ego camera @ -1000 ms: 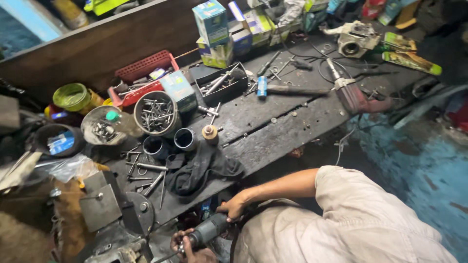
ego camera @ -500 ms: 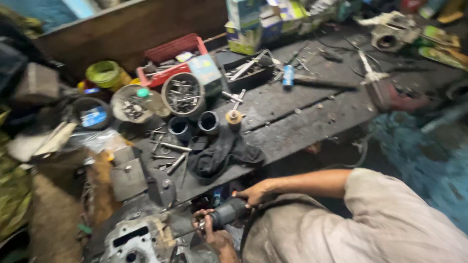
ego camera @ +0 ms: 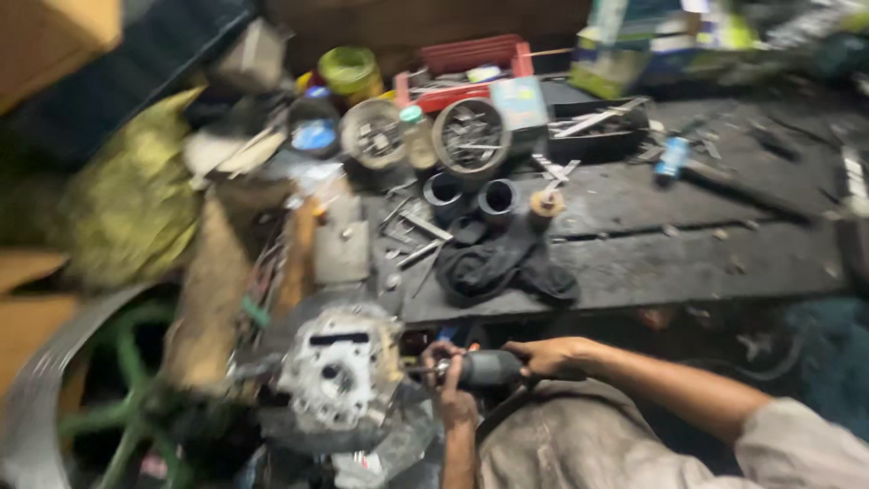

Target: The person cleans a metal engine part clamped in a bench vise using a wire brush and a power drill with a wire wheel attachment. The person scrubs the part by hand, then uses the drill to clean the surface, repeatedly applying the tool to the same area.

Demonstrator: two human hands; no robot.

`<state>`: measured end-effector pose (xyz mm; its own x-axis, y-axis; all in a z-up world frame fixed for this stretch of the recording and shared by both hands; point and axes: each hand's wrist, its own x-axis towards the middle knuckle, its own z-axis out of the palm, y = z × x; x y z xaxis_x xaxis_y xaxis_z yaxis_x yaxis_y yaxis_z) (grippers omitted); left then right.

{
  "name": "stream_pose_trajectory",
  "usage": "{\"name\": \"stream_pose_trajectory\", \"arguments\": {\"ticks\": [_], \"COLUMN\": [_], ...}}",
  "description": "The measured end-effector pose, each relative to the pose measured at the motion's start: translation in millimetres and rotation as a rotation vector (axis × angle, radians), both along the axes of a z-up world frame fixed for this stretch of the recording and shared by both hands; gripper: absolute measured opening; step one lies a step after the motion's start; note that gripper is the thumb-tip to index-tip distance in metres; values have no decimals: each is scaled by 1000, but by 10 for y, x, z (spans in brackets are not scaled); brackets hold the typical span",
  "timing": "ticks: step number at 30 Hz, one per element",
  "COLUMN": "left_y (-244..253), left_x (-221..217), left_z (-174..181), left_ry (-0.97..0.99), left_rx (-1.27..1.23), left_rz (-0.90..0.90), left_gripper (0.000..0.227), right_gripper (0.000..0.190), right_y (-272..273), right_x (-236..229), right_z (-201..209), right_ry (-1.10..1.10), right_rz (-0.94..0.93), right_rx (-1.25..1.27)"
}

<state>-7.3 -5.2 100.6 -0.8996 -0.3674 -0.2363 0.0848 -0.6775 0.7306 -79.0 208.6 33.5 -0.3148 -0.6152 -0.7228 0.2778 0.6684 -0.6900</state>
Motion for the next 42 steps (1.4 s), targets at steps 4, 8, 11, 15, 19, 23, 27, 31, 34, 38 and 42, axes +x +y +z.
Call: {"name": "stream_pose_trajectory", "arguments": {"ticks": [4, 8, 11, 15, 19, 23, 27, 31, 34, 38, 42], "left_y": [-9, -58, -85, -67, -16, 52, 74, 78, 114, 120, 170], "left_x": [29, 49, 26, 85, 72, 54, -5, -33, -37, -41, -31], "left_z": [-74, -161, -147, -140, -117, -128, -205, -295, -342, -360, -324], "left_ry": [-48, -74, -149, -140, -108, -73, -85, -62, -76, -109, -105], "left_rx": [-76, -176, -203, -176, -19, -4, -107, -94, -155, -148, -173], "left_rz": [13, 18, 0, 37, 102, 186, 176, 250, 263, 281, 264], "left_gripper": [27, 24, 23, 27, 32, 32, 31, 35, 37, 40, 40], "right_gripper": [74, 69, 69, 71, 76, 66, 65, 57, 52, 53, 58], "right_y": [48, -2, -47, -67, -65, -27, -1, 4, 50, 21, 60], "right_x": [22, 66, 33, 58, 6, -40, -113, -160, -147, -234, -199], "right_z": [-80, -75, 39, 110, 69, -58, -181, -258, -296, -320, -288], "right_ry": [136, -71, -43, -17, -35, -50, -50, -74, -47, -57, -78], "right_rz": [67, 1, 25, 24, 10, 41, 28, 42, 77, 81, 61], "right_rx": [-90, -146, -47, 90, 45, 73, 97, -53, -109, -3, 5]}}
